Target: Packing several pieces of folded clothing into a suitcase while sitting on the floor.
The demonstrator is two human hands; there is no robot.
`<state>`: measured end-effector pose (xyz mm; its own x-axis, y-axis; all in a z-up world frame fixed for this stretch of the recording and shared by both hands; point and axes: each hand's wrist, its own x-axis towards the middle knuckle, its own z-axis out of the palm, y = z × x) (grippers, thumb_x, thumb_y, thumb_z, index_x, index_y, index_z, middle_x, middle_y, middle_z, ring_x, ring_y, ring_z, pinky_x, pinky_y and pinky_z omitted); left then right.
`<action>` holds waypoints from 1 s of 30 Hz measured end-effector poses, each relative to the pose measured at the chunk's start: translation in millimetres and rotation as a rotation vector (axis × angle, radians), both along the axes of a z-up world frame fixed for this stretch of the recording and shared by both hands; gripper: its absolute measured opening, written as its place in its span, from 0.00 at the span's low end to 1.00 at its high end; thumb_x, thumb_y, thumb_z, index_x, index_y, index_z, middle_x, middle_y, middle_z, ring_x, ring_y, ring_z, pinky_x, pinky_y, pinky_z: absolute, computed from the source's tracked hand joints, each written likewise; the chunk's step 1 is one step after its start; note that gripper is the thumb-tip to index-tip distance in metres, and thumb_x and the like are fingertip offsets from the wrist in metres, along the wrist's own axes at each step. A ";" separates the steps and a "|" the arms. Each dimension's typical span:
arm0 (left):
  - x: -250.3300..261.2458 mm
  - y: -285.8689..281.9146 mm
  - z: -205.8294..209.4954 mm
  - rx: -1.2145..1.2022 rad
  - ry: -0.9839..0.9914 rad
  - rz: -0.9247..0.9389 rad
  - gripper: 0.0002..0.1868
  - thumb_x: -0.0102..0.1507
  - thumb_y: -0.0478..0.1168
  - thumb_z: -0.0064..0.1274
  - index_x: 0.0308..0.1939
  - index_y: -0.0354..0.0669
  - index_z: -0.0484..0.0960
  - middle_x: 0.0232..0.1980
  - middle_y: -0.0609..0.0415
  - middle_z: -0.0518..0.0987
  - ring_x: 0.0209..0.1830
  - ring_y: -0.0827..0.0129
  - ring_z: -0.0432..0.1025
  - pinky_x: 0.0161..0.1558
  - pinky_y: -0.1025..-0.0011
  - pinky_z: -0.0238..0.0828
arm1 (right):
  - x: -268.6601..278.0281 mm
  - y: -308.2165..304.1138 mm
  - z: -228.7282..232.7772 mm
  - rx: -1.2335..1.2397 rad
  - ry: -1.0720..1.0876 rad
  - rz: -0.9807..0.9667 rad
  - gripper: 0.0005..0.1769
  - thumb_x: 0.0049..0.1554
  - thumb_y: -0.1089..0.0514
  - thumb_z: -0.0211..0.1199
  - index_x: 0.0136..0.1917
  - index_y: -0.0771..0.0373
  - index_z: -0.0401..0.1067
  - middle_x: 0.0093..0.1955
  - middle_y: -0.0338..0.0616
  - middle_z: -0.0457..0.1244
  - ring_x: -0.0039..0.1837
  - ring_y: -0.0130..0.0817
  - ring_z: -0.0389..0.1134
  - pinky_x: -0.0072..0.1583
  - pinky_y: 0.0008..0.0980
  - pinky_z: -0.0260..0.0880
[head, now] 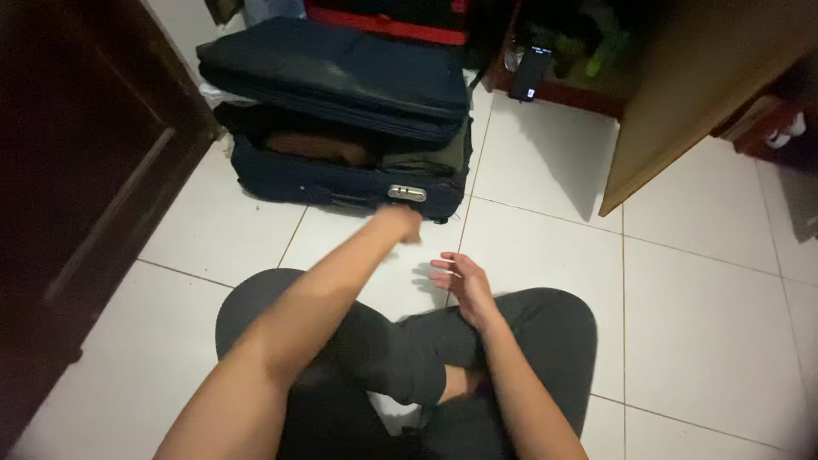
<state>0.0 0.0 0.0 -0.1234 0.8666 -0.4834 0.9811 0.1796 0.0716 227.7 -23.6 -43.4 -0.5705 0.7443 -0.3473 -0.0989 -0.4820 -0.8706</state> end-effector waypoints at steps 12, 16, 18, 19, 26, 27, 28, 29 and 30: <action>-100.2 0.3 -31.0 0.540 0.131 -0.006 0.27 0.63 0.54 0.59 0.56 0.38 0.77 0.57 0.43 0.77 0.62 0.52 0.68 0.65 0.55 0.59 | -12.5 7.9 -94.7 0.460 -0.248 0.310 0.21 0.67 0.46 0.51 0.58 0.64 0.74 0.50 0.44 0.72 0.47 0.31 0.72 0.51 0.34 0.74; -74.2 -11.4 -46.3 0.620 0.067 0.111 0.32 0.60 0.61 0.62 0.54 0.37 0.78 0.55 0.44 0.78 0.59 0.51 0.69 0.62 0.56 0.61 | -11.1 23.6 -106.1 0.392 -0.258 0.292 0.23 0.68 0.45 0.48 0.57 0.65 0.75 0.49 0.43 0.72 0.46 0.31 0.71 0.51 0.33 0.73; -66.3 -21.2 -53.7 0.776 0.199 0.114 0.34 0.54 0.59 0.64 0.54 0.39 0.79 0.55 0.48 0.79 0.57 0.55 0.69 0.58 0.55 0.61 | -10.5 26.7 -107.8 0.369 -0.186 0.245 0.24 0.70 0.45 0.45 0.57 0.65 0.74 0.49 0.45 0.72 0.46 0.32 0.71 0.50 0.32 0.74; -67.8 -24.4 -60.0 0.770 0.200 0.120 0.34 0.54 0.59 0.64 0.54 0.39 0.79 0.55 0.48 0.79 0.57 0.55 0.69 0.58 0.55 0.61 | -10.2 16.4 -97.7 0.364 -0.186 0.252 0.24 0.70 0.45 0.45 0.57 0.65 0.74 0.49 0.45 0.72 0.46 0.32 0.71 0.50 0.32 0.74; -43.0 -39.7 -61.1 0.821 0.257 0.139 0.32 0.55 0.58 0.65 0.53 0.40 0.80 0.52 0.49 0.80 0.57 0.55 0.69 0.61 0.54 0.60 | 24.7 -60.2 -19.4 1.254 -1.048 0.692 0.25 0.65 0.41 0.49 0.63 0.58 0.74 0.58 0.50 0.70 0.61 0.47 0.69 0.67 0.51 0.61; -37.6 -47.4 -60.8 0.840 0.255 0.149 0.32 0.53 0.58 0.66 0.52 0.39 0.81 0.52 0.49 0.80 0.56 0.55 0.69 0.61 0.54 0.59 | 34.3 -68.0 -35.4 1.502 -1.130 0.771 0.27 0.64 0.39 0.52 0.63 0.59 0.75 0.61 0.52 0.69 0.65 0.52 0.66 0.70 0.56 0.55; -28.0 -53.4 -60.0 0.833 0.256 0.153 0.32 0.53 0.58 0.66 0.52 0.39 0.81 0.52 0.49 0.80 0.56 0.55 0.69 0.61 0.54 0.59 | 44.0 -70.7 -31.3 1.499 -1.125 0.779 0.27 0.64 0.39 0.52 0.63 0.59 0.75 0.61 0.52 0.69 0.65 0.52 0.66 0.70 0.56 0.55; -21.4 -58.1 -57.5 0.795 0.210 0.190 0.30 0.54 0.56 0.66 0.51 0.40 0.81 0.53 0.49 0.80 0.58 0.55 0.69 0.62 0.54 0.59 | 51.0 -70.8 -26.2 1.568 -0.986 0.714 0.26 0.61 0.39 0.56 0.61 0.60 0.76 0.62 0.54 0.68 0.67 0.55 0.65 0.70 0.59 0.54; -15.1 -62.4 -55.0 0.756 0.164 0.227 0.27 0.56 0.55 0.66 0.50 0.40 0.81 0.53 0.48 0.80 0.59 0.55 0.69 0.62 0.54 0.59 | 57.6 -70.5 -21.1 1.628 -0.845 0.648 0.26 0.58 0.40 0.60 0.58 0.62 0.77 0.64 0.55 0.68 0.69 0.58 0.64 0.69 0.61 0.52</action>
<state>-15.1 -62.4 -55.0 -0.3541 0.8973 0.2637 0.9351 0.3363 0.1114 285.3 -94.1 -64.5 -0.9291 0.3651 0.0590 0.3510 0.9207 -0.1709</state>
